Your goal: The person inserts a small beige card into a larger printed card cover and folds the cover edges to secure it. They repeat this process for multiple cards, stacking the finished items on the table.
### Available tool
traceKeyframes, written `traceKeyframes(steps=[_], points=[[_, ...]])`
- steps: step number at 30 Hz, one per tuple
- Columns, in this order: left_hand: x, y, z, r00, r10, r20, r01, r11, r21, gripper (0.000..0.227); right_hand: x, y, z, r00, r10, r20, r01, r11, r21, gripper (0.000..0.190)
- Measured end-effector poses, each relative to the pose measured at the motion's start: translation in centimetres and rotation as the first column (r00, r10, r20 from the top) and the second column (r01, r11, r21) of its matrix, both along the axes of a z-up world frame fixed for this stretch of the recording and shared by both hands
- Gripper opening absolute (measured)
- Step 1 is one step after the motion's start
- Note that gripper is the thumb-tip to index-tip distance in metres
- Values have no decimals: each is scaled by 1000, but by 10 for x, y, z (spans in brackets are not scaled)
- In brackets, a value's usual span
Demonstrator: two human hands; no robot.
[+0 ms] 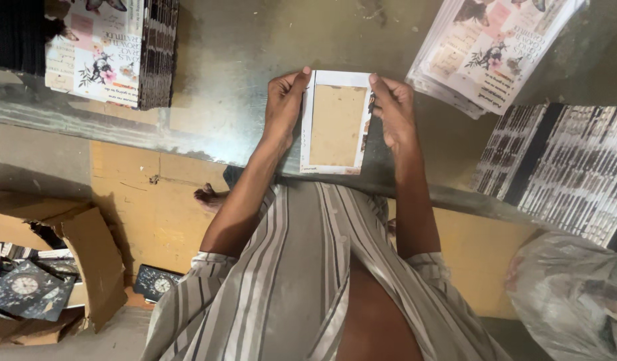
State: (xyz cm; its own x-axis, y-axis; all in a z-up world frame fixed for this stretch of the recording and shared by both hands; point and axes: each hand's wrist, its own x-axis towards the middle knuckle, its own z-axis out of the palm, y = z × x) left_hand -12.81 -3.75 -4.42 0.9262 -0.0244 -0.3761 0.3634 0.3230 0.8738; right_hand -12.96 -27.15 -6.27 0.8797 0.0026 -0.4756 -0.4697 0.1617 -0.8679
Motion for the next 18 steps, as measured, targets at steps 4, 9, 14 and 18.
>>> traceKeyframes(steps=[4,9,14,18], points=[[3,-4,5,997,-35,-62,29,995,-98,22,0,-9,-4,999,49,-9,-49,999,18,18],[14,3,23,995,-92,-43,87,990,-114,9,5,-5,1,998,62,-15,-62,998,-10,13],[28,39,29,863,-486,135,452,864,222,15,5,-14,21,931,270,245,-282,959,18,17],[33,49,30,710,-675,201,271,524,807,31,0,-4,32,795,466,389,-110,741,-662,19]])
